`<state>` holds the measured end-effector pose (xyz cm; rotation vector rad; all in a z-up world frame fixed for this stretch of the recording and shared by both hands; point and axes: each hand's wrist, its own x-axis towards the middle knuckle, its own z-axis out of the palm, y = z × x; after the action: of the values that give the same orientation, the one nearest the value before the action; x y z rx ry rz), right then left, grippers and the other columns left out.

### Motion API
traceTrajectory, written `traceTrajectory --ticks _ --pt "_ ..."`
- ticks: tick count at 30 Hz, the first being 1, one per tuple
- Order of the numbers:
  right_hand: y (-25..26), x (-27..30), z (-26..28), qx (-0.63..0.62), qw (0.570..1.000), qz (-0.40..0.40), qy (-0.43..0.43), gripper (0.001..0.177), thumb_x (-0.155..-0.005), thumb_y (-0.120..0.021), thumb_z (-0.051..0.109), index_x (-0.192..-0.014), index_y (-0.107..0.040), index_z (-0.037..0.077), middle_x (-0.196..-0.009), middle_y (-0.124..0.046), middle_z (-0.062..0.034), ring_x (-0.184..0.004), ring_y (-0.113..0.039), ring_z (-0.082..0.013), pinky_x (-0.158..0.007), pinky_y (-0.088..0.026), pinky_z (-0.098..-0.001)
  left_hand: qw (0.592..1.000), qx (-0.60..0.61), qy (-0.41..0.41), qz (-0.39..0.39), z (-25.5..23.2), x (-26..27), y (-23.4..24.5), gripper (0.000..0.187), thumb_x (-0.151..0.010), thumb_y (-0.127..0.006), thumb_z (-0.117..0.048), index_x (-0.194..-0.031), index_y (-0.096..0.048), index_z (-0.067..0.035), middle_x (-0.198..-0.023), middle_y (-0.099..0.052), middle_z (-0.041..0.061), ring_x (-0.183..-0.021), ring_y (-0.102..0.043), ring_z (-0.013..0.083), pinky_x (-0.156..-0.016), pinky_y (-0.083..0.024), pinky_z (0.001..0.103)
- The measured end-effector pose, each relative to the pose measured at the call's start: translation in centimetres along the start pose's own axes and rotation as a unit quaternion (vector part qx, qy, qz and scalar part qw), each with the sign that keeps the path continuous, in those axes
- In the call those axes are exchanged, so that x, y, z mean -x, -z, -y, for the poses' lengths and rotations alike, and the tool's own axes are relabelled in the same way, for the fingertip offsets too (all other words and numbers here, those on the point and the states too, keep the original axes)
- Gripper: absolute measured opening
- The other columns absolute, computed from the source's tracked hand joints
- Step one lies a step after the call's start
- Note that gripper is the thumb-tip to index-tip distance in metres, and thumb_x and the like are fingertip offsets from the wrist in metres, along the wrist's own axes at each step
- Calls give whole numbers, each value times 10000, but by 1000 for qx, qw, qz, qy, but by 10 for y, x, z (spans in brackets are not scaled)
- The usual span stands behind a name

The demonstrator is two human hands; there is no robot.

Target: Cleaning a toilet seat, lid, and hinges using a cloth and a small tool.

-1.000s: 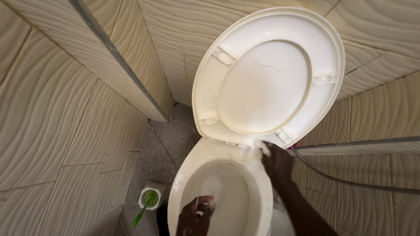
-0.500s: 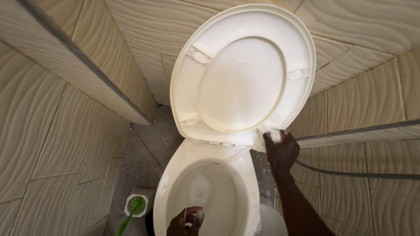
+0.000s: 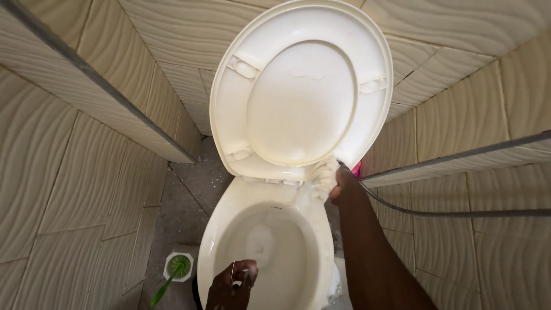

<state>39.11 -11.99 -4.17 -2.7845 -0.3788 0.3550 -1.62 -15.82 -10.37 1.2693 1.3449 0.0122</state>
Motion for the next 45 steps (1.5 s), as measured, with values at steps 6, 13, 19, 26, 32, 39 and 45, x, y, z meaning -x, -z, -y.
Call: traceTrajectory --ticks 6,13,19,26,32,39,45 --pt "17 15 8 58 995 77 -37 707 -978 -660 615 -1233 -602 -42 -977 -742 -188 -766 -750 -277 -694 -618 -410 999 25 35 16 -10 15 -4 345 -873 -734 -367 -1156 -760 -171 -837 -820 75 -808 -785 162 -733 -606 327" --pt "47 34 -2 69 991 84 80 463 -914 -706 522 -1019 -773 77 -803 -750 -128 -628 -722 -248 -661 -613 -432 999 17 -36 -2 16 16 -16 358 -846 -725 -403 -1116 -773 -174 -844 -841 36 -803 -824 148 -760 -643 316" --pt "81 36 1 -44 997 19 68 358 -987 -694 400 -1072 -734 54 -744 -762 -149 -532 -692 -283 -544 -578 -496 1000 6 7 16 31 5 -2 385 -863 -733 -435 -1163 -766 -195 -883 -833 12 -849 -810 117 -815 -625 305" --pt "35 6 -8 -13 945 -102 311 279 -914 -765 323 -1058 -809 88 -771 -756 -114 -604 -702 -217 -590 -562 -387 999 40 12 1 9 13 -10 374 -857 -740 -426 -1114 -776 -157 -839 -824 59 -798 -791 133 -716 -619 321" --pt "47 2 -7 87 945 -66 308 323 -928 -785 376 -1026 -787 69 -762 -747 -126 -628 -712 -266 -640 -563 -394 997 52 -59 7 79 -24 -21 373 -868 -695 -433 -1127 -784 -179 -860 -835 28 -763 -800 120 -633 -589 321" --pt "51 9 5 -24 956 -32 291 253 -902 -764 305 -1001 -810 77 -739 -750 -140 -642 -727 -280 -667 -566 -422 1000 28 -3 9 13 -8 -1 392 -846 -755 -454 -1134 -783 -189 -867 -837 17 -753 -785 109 -652 -604 291" --pt "43 3 -2 -3 959 -58 276 335 -858 -798 349 -1048 -810 74 -832 -761 -160 -715 -746 -288 -704 -592 -413 992 94 -83 32 89 -39 -40 436 -845 -755 -485 -1150 -767 -173 -856 -833 13 -714 -786 142 -609 -593 296"
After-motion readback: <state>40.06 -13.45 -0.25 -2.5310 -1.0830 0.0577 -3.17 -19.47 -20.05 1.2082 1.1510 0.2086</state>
